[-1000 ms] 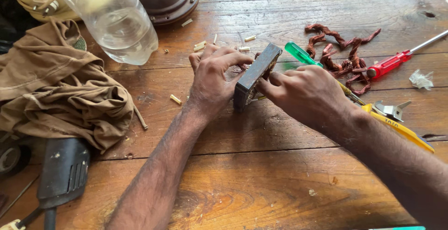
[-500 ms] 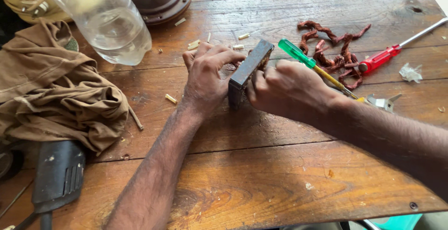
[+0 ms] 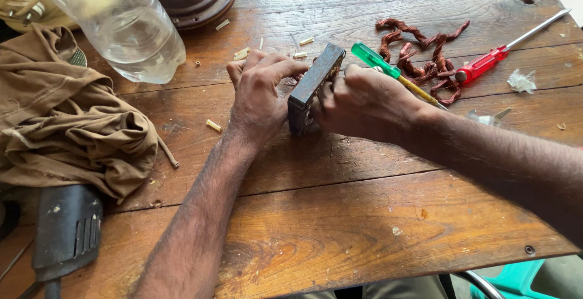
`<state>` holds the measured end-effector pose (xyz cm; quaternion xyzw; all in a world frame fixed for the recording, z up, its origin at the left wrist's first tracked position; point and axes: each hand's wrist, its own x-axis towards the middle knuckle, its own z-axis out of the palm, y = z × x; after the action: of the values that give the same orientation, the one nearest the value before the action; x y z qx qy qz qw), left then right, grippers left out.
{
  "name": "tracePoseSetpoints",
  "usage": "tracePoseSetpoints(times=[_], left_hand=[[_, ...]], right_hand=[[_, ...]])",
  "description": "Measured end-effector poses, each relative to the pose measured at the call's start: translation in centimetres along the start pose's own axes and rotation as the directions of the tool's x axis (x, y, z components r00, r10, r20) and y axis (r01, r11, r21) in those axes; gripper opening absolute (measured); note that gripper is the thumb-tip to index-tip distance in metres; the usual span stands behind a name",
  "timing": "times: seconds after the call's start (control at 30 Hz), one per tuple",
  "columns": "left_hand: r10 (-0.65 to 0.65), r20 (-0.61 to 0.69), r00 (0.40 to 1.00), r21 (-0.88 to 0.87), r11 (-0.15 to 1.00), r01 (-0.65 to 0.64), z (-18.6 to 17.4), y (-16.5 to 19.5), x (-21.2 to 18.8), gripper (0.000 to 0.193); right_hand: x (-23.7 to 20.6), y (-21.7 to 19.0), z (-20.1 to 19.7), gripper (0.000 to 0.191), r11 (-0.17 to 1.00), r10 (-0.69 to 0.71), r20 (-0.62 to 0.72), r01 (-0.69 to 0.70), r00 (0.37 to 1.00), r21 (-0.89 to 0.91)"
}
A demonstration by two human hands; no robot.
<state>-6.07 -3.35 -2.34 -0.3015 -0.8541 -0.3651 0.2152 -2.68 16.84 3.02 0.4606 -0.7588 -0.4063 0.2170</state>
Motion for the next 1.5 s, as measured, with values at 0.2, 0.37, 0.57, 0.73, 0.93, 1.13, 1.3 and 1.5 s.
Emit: tracePoseSetpoints(times=[0.2,0.37,0.57,0.73,0.93,1.13,1.3,1.5], left_hand=[[-0.015,-0.015,1.000,0.019,1.000,0.015,-0.2,0.4,-0.1,0.021],[-0.034,0.006,0.999,0.020,0.999,0.034,-0.5,1.0,-0.1,0.023],[-0.038,-0.006,0.999,-0.037,0.999,0.038,-0.7,0.5,-0.1,0.022],[-0.137,0.009,0.991,-0.188,0.973,0.136,-1.7,0.0,-0.3,0.020],[-0.141,0.168,0.976,-0.314,0.931,0.189,-2.6,0.3,-1.6,0.057],[-0.133,0.292,0.947,-0.182,0.964,0.191,-2.2,0.7,-1.3,0.091],[-0.154,0.371,0.916,-0.150,0.963,0.222,-2.0,1.3,-1.4,0.106],[-0.183,0.367,0.912,-0.154,0.955,0.253,-2.0,1.6,-1.3,0.108]], right_hand=[[-0.6,0.2,1.3,0.016,0.997,0.009,-0.129,-0.018,0.992,-0.070],[-1.7,-0.6,3.8,0.016,0.972,0.196,-0.282,-0.148,0.939,0.182],[-3.9,-3.9,4.2,0.022,0.745,0.560,-0.307,-0.305,0.770,0.594],[-5.5,-5.4,3.2,0.025,0.309,0.784,-0.005,-0.383,0.621,0.871],[-5.2,-4.9,2.7,0.033,0.319,0.683,0.039,-0.346,0.730,0.882],[-5.0,-4.6,0.9,0.047,0.301,0.595,0.130,-0.370,0.793,0.879],[-4.6,-4.0,-0.1,0.064,0.293,0.538,0.231,-0.437,0.811,0.851],[-4.5,-4.1,0.0,0.069,0.292,0.539,0.219,-0.424,0.813,0.857]])
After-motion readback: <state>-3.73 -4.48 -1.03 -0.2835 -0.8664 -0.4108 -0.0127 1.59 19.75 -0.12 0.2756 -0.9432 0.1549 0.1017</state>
